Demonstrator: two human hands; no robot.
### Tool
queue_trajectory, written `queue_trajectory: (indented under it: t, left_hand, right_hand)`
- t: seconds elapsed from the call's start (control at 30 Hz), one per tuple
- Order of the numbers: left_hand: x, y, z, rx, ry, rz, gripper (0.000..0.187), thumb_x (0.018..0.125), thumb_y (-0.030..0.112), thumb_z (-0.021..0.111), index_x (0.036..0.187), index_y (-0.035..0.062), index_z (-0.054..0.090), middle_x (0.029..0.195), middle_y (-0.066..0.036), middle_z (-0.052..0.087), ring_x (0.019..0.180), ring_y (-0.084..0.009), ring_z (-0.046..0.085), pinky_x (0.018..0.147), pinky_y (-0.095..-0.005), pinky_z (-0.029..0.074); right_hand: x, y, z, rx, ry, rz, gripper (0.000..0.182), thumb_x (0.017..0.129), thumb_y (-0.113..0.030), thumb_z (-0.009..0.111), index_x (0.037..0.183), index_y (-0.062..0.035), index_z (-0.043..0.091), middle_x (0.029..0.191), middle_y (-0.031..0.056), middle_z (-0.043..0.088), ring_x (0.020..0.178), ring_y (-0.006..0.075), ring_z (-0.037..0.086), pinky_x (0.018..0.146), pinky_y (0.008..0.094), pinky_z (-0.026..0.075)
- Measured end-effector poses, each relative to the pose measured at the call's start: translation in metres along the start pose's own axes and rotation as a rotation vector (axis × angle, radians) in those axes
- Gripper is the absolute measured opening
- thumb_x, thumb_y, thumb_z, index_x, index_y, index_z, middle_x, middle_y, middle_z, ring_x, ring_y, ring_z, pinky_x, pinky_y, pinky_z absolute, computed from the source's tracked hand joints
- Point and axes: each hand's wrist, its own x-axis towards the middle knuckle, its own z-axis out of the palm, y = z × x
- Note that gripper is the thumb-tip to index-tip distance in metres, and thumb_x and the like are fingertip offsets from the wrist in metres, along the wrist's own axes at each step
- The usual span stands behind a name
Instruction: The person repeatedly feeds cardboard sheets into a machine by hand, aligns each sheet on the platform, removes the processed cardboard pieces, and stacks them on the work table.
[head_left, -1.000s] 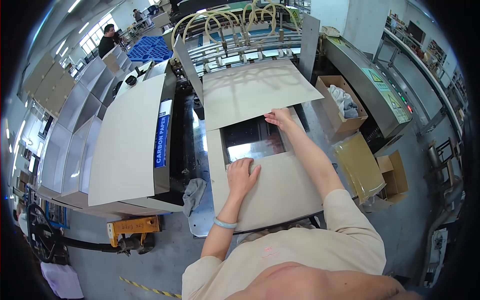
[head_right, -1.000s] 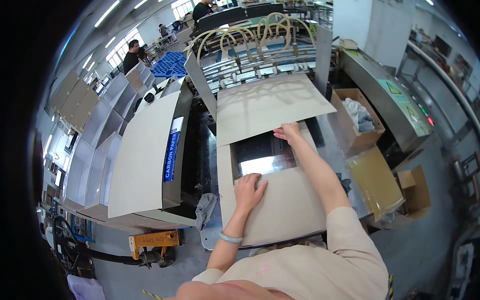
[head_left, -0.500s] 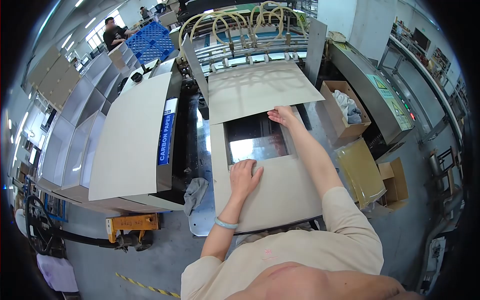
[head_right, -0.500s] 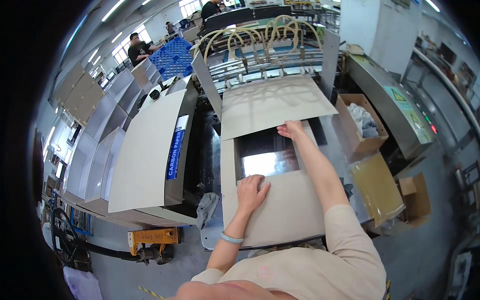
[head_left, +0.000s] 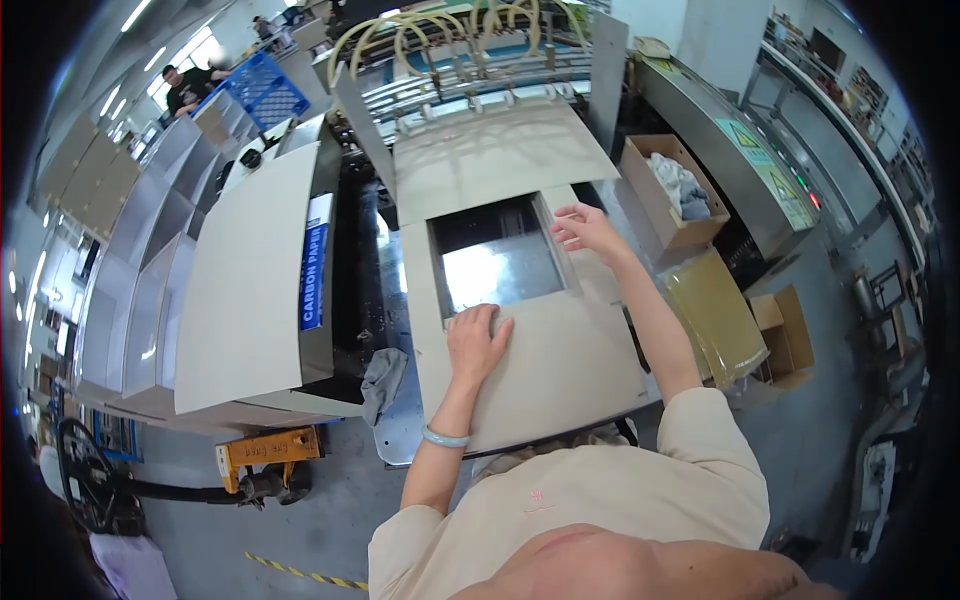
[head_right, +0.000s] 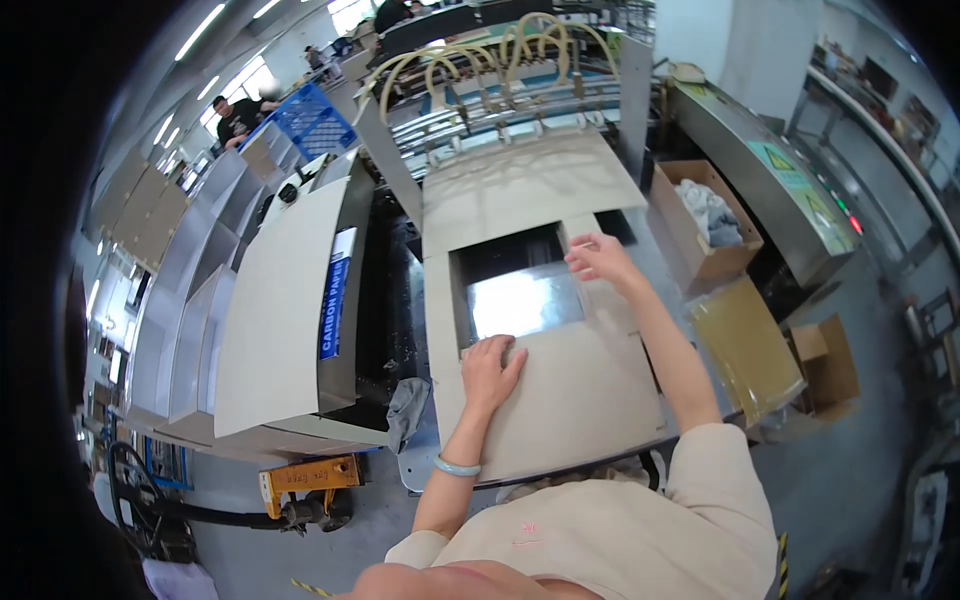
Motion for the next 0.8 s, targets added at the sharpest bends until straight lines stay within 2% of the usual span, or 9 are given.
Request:
queue_trajectory:
  t: [0.07, 0.13, 0.2, 0.3, 0.4, 0.53, 0.63, 0.73, 0.8]
  left_hand:
    - [-0.001, -0.001, -0.001, 0.000, -0.042, 0.008, 0.027, 0.083, 0.025, 0.063, 0.101, 0.0045, 0.066, 0.101, -0.008, 0.067, 0.096, -0.0245, 0.061, 0.093, -0.0349, 0.042]
    - [-0.001, -0.004, 0.000, 0.037, -0.013, 0.040, 0.028, 0.082, 0.024, 0.064, 0.103, 0.0049, 0.065, 0.101, -0.008, 0.067, 0.094, -0.0253, 0.061, 0.091, -0.0350, 0.043]
    - [-0.002, -0.008, 0.002, 0.050, -0.015, 0.064, 0.029, 0.082, 0.023, 0.064, 0.104, 0.0049, 0.064, 0.101, -0.008, 0.067, 0.093, -0.0257, 0.061, 0.088, -0.0354, 0.044]
    - [0.005, 0.002, -0.002, -0.161, -0.032, 0.006, 0.028, 0.080, 0.017, 0.065, 0.105, 0.0036, 0.063, 0.106, -0.010, 0.065, 0.099, -0.0274, 0.060, 0.091, -0.0369, 0.043]
    - [0.020, 0.036, -0.004, -0.151, 0.002, 0.109, 0.028, 0.079, 0.013, 0.066, 0.106, 0.0042, 0.063, 0.107, -0.009, 0.064, 0.105, -0.0278, 0.058, 0.095, -0.0372, 0.041]
    - [0.045, 0.092, 0.026, -0.196, -0.015, 0.473, 0.026, 0.075, 0.007, 0.068, 0.101, 0.0074, 0.063, 0.102, -0.006, 0.063, 0.108, -0.0267, 0.056, 0.100, -0.0386, 0.037]
    - [0.054, 0.139, 0.058, -0.242, -0.111, 0.623, 0.025, 0.073, 0.005, 0.068, 0.097, 0.0099, 0.065, 0.099, -0.005, 0.064, 0.108, -0.0240, 0.056, 0.103, -0.0406, 0.034]
    - [0.060, 0.167, 0.095, -0.129, -0.177, 0.727, 0.026, 0.071, 0.007, 0.070, 0.096, 0.0121, 0.065, 0.098, -0.004, 0.063, 0.104, -0.0228, 0.057, 0.105, -0.0430, 0.032]
    - [0.062, 0.176, 0.123, 0.030, -0.248, 0.841, 0.019, 0.070, 0.011, 0.069, 0.089, 0.0137, 0.067, 0.091, -0.005, 0.065, 0.096, -0.0227, 0.058, 0.106, -0.0457, 0.031]
  right_hand:
    - [-0.030, 0.006, -0.018, -0.040, 0.062, -0.006, 0.031, 0.087, -0.018, 0.061, 0.113, -0.0014, 0.058, 0.092, 0.0086, 0.066, 0.078, 0.0141, 0.062, 0.067, 0.0262, 0.051]
    - [-0.057, 0.026, -0.045, -0.375, 0.223, -0.156, 0.025, 0.084, -0.012, 0.062, 0.107, -0.0032, 0.062, 0.088, 0.0067, 0.067, 0.075, 0.0147, 0.061, 0.066, 0.0265, 0.050]
    - [-0.090, 0.045, -0.067, -0.437, 0.323, -0.141, 0.024, 0.083, -0.011, 0.062, 0.106, -0.0033, 0.062, 0.087, 0.0068, 0.068, 0.075, 0.0156, 0.062, 0.067, 0.0271, 0.050]
    - [-0.136, 0.067, -0.088, -0.647, 0.508, -0.215, 0.022, 0.080, -0.008, 0.063, 0.102, -0.0037, 0.064, 0.084, 0.0070, 0.068, 0.074, 0.0183, 0.062, 0.068, 0.0289, 0.049]
    - [-0.171, 0.087, -0.092, -0.715, 0.576, -0.156, 0.022, 0.079, -0.007, 0.063, 0.101, -0.0040, 0.064, 0.086, 0.0069, 0.068, 0.078, 0.0211, 0.063, 0.071, 0.0305, 0.049]
    - [-0.191, 0.110, -0.089, -0.808, 0.633, -0.143, 0.023, 0.077, -0.007, 0.064, 0.101, -0.0045, 0.064, 0.090, 0.0069, 0.068, 0.083, 0.0246, 0.062, 0.075, 0.0327, 0.049]
    - [-0.191, 0.126, -0.080, -0.867, 0.667, -0.212, 0.025, 0.075, -0.008, 0.066, 0.100, -0.0053, 0.064, 0.092, 0.0070, 0.068, 0.088, 0.0269, 0.061, 0.079, 0.0346, 0.048]
    - [-0.192, 0.134, -0.079, -0.889, 0.712, -0.206, 0.026, 0.074, -0.008, 0.067, 0.100, -0.0059, 0.064, 0.093, 0.0068, 0.067, 0.089, 0.0279, 0.060, 0.079, 0.0354, 0.047]
    - [-0.193, 0.138, -0.079, -0.912, 0.756, -0.203, 0.027, 0.073, -0.008, 0.068, 0.100, -0.0064, 0.064, 0.094, 0.0065, 0.067, 0.090, 0.0288, 0.059, 0.079, 0.0362, 0.047]
